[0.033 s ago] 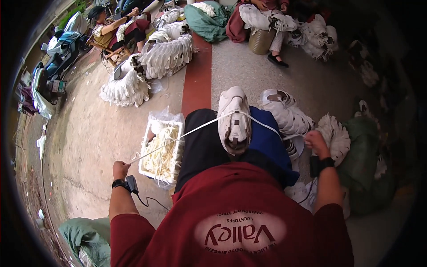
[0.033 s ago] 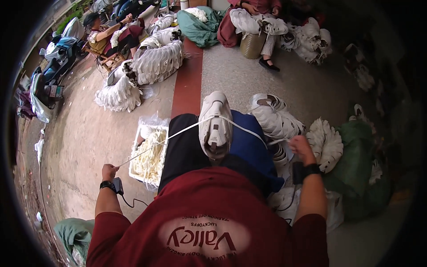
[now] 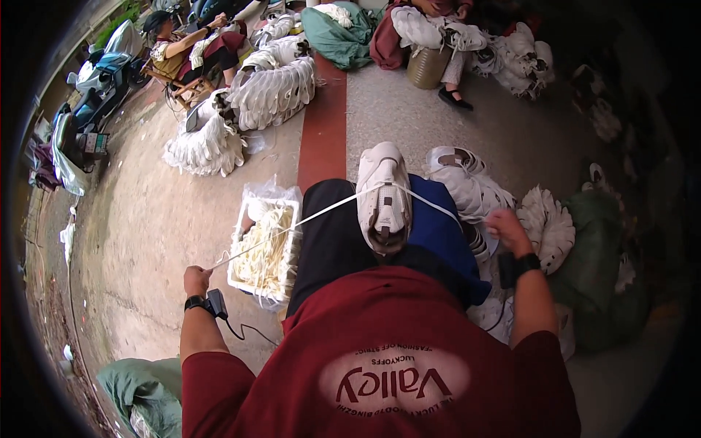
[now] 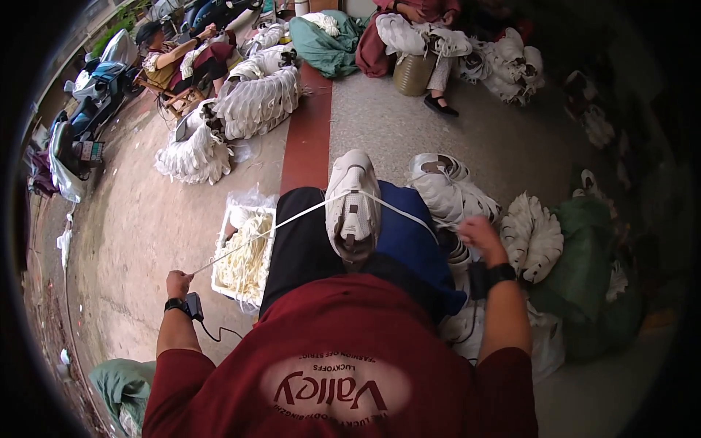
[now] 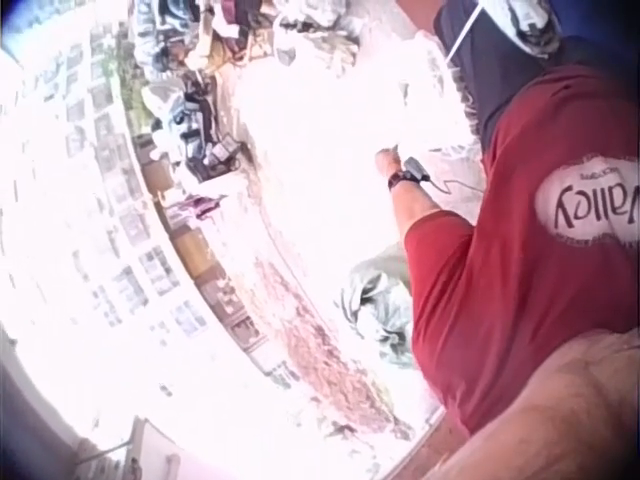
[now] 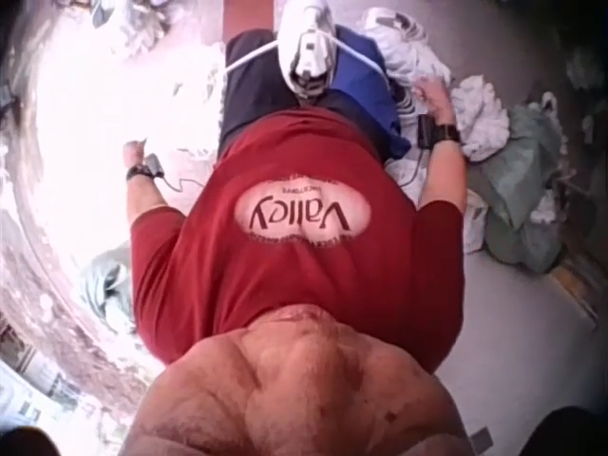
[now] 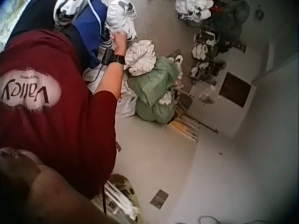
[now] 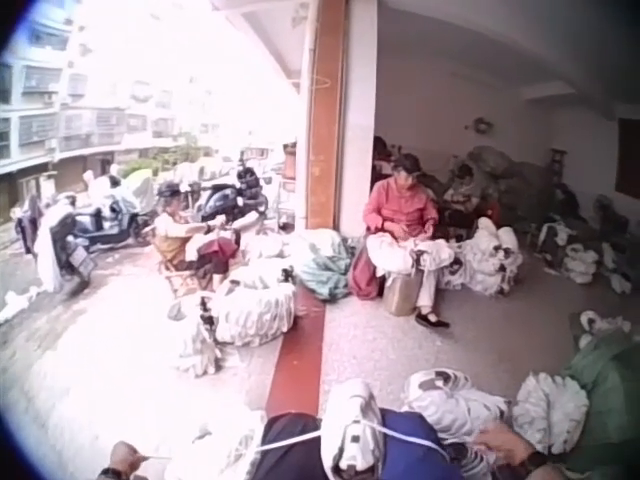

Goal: Lacing shoelaces onto white sneakers in a workshop environment.

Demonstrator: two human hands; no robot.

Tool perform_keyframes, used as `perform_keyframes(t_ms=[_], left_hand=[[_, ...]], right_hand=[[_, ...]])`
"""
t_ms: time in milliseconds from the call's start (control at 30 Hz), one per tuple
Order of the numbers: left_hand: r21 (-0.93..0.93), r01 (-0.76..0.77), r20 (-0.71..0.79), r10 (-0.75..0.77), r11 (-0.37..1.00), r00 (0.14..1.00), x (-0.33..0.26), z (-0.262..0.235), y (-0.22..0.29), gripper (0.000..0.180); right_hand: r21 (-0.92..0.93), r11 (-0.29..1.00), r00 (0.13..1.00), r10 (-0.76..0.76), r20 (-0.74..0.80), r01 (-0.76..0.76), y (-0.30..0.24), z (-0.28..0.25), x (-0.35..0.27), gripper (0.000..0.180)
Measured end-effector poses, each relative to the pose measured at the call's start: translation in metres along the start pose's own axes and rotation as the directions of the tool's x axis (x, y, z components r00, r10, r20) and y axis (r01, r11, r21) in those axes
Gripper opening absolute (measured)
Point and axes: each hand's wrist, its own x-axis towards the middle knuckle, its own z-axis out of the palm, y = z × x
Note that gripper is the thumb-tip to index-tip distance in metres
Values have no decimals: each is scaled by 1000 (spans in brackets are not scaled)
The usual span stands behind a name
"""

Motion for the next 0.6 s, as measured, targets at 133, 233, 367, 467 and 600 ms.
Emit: perform_keyframes(t_ms=[133,233,367,467,600], left_hand=[[-43,-15,-83,12,999,997,6,1,-15,26],[-311,27,0,-28,950,1000,18,35,-54,24],[-725,285,424,81,627,902,3,61,23,20],[-734,381,570,206,562,796,-25,86,61,16],[-693,377,633,267,615,727,-50,106,89,17]], right_hand=[[1,994,959,-105,263,109,-60,111,40,10],[-48,949,926,-293,237,313,-55,160,84,14],[-28,892,887,-452,-98,451,-46,174,107,17],[12,871,864,-484,-136,490,-44,186,114,16],[-242,817,786,-573,-234,523,-46,195,117,11]])
